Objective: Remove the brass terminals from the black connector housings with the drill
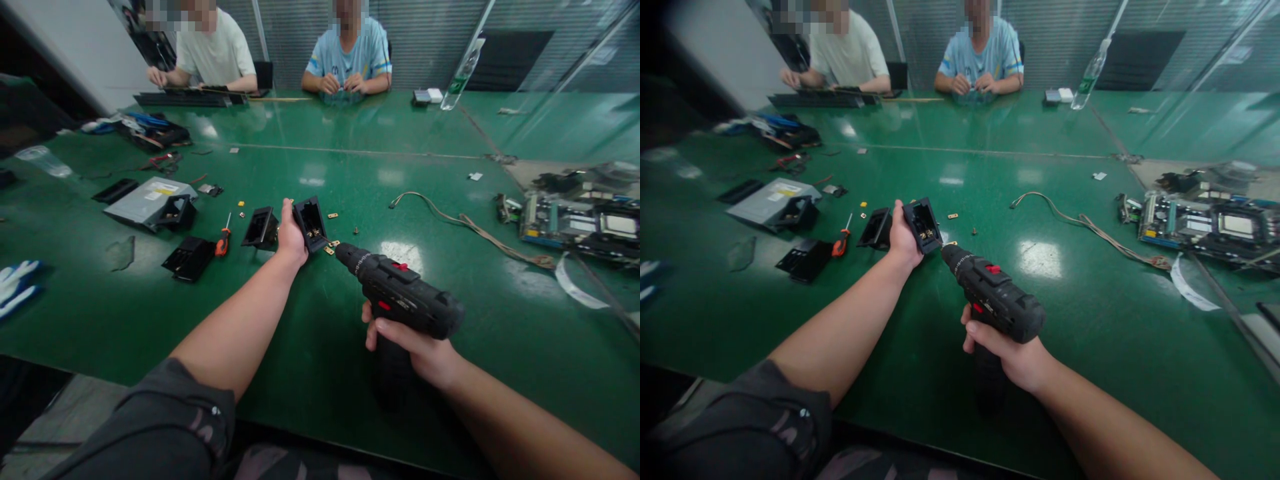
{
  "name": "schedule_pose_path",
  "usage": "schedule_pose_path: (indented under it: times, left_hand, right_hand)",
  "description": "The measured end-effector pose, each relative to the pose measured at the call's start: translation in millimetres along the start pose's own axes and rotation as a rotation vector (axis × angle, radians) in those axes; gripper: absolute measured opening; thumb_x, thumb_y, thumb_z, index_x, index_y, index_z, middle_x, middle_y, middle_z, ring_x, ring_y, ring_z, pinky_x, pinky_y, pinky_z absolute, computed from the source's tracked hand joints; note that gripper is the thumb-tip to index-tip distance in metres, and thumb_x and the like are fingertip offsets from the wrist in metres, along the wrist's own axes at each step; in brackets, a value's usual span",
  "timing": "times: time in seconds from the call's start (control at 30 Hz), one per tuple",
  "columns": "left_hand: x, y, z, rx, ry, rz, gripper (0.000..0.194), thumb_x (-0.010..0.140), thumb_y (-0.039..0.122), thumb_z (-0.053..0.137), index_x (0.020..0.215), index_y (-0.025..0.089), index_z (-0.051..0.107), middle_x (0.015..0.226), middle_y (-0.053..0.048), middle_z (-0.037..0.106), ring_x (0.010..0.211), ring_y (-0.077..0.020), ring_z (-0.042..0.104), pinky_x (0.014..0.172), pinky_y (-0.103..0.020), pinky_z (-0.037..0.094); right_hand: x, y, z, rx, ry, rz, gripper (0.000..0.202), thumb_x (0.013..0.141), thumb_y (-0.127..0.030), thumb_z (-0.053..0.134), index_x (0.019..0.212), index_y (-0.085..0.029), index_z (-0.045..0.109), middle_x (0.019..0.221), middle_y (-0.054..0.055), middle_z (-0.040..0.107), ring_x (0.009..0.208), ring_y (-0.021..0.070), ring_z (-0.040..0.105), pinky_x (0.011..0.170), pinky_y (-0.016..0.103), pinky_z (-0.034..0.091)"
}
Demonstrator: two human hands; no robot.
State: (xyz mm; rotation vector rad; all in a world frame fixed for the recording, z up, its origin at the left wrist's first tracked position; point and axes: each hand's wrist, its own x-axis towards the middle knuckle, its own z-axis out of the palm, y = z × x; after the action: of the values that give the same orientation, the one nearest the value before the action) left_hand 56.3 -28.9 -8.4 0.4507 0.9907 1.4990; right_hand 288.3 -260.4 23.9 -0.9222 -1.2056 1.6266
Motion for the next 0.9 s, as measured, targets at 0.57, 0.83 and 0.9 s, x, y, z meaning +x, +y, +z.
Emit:
schedule_pose_path:
  times: [0.57,0.83,0.9]
  left_hand:
    - [-6.7,2.6,3.5,0.002,0.013,0.008,0.071,0.106,0.094,0.073,0.108,0.023,0.081,0.113,-0.016,0.089,0.136,-0.0448,0.084,0.117,-0.061,0.071]
    - [-7.4,1.6,4.2,0.004,0.003,0.009,0.067,0.108,0.091,0.072,0.105,0.024,0.080,0.112,-0.016,0.088,0.135,-0.0452,0.084,0.117,-0.061,0.071]
    - [-7.6,1.9,4.6,0.001,0.006,0.017,0.067,0.107,0.091,0.073,0.105,0.025,0.080,0.111,-0.015,0.088,0.135,-0.0445,0.084,0.116,-0.060,0.071]
  right_hand:
    - [-0.2,1.5,-0.5,0.012,0.002,0.013,0.036,0.107,-0.064,0.099,0.113,-0.030,0.090,0.088,0.004,0.085,0.075,0.0260,0.084,0.073,0.041,0.069]
    - [-0.6,0.1,-0.3,-0.002,0.009,0.011,0.037,0.106,-0.064,0.100,0.114,-0.030,0.090,0.090,0.004,0.085,0.074,0.0244,0.084,0.073,0.039,0.069]
    - [-0.9,1.6,-0.3,0.000,0.013,0.000,0.037,0.107,-0.064,0.099,0.114,-0.030,0.090,0.091,0.003,0.086,0.074,0.0235,0.084,0.073,0.039,0.070]
